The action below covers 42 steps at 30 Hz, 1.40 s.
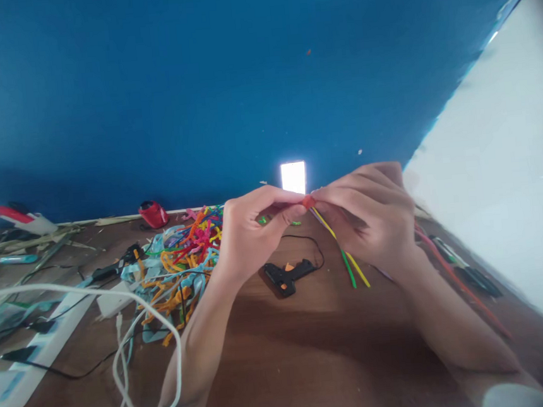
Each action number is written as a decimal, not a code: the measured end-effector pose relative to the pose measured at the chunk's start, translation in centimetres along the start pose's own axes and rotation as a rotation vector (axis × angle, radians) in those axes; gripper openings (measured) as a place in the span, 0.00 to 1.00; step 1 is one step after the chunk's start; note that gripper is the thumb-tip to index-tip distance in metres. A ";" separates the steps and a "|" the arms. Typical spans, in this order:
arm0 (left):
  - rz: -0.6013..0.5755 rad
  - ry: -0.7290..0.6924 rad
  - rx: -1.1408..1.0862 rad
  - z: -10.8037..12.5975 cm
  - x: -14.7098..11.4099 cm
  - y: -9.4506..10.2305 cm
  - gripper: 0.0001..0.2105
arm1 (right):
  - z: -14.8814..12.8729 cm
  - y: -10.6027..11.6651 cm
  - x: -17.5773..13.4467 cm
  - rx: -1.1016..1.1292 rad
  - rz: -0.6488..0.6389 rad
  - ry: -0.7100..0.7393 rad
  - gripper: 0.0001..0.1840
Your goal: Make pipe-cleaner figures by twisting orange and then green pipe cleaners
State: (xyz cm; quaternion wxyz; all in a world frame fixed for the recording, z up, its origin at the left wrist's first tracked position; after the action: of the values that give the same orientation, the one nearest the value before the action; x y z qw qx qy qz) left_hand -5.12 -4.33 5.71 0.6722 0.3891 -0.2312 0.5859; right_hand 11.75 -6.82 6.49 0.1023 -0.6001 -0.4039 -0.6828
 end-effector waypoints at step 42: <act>-0.123 -0.014 -0.291 -1.7 0.6 0.4 0.15 | 1.0 -0.2 0.2 0.169 -0.112 -0.044 0.03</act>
State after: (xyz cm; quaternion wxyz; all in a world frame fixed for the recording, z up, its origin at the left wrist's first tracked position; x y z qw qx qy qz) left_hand -5.64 -2.67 5.26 0.7544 0.3052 -0.2940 0.5013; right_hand 12.37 -5.94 6.57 0.1055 -0.5805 -0.4952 -0.6376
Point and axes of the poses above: each hand's wrist, its own x-axis towards the middle knuckle, its own y-axis out of the back of the hand, z = x × y, the point moved 5 cm from there along x, towards the middle knuckle, and after that the axes turned 5 degrees about -y, right-handed, at the moved point
